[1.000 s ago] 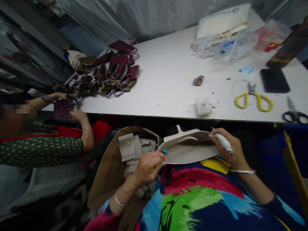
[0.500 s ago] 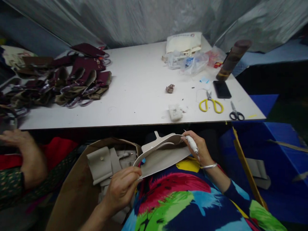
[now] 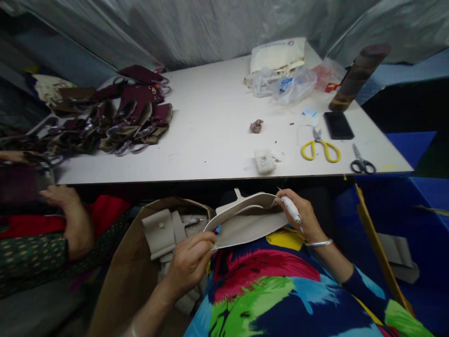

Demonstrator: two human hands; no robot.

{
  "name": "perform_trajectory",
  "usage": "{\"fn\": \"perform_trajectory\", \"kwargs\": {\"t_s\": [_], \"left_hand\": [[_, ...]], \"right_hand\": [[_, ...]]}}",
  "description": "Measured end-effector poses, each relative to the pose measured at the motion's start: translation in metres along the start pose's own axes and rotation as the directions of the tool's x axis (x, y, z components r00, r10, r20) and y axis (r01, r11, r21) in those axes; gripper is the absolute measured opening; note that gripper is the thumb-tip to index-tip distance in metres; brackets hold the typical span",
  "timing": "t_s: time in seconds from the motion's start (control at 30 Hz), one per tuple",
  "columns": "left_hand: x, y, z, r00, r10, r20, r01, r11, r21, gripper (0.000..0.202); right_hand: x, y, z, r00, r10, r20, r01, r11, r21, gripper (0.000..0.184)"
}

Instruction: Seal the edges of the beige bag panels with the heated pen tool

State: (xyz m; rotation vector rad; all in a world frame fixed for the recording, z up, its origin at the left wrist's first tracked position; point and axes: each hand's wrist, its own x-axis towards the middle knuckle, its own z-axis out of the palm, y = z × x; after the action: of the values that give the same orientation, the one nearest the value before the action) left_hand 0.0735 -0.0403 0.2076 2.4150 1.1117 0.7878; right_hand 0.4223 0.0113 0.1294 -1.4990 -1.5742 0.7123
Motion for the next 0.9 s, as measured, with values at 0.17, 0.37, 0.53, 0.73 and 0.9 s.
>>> {"fn": "perform_trajectory", "kwargs": {"t_s": [0.17,0.37,0.53,0.73,0.9], "left_hand": [[0.0008,0.0023,0.0008,0.999,-0.032,-0.014,0.032,0.999,-0.008,0.013],[0.0003,0.0035,0.002,0.998,-0.051,-0.027,0.051,0.999,-0.019,0.012],[0.0008,0.0035,0.0003,0.997,-0.063,-0.033,0.063,0.998,-0.005,0.01],[0.0003,0.0038,-0.0006,0.996,-0.076,-0.043,0.077,0.997,0.023,0.009],[-0.0014,0.0041,0.0009,0.996,-0.072,-0.054,0.072,0.997,-0.017,0.008]], "right_hand": [[-0.0016,-0.0004,-0.001,0.999,-0.014,-0.034,0.012,0.998,-0.054,0.03],[-0.001,-0.0032,-0.0024,0.999,-0.026,-0.039,0.023,0.998,-0.067,0.027],[-0.0021,-0.002,-0.0018,0.999,-0.024,-0.031,0.023,0.999,-0.049,0.025],[-0.0015,-0.0014,0.0,0.999,0.003,-0.038,-0.004,0.999,-0.051,0.026],[-0.0013,0.0,0.0003,0.999,0.01,-0.038,-0.012,0.999,-0.044,0.025]]}}
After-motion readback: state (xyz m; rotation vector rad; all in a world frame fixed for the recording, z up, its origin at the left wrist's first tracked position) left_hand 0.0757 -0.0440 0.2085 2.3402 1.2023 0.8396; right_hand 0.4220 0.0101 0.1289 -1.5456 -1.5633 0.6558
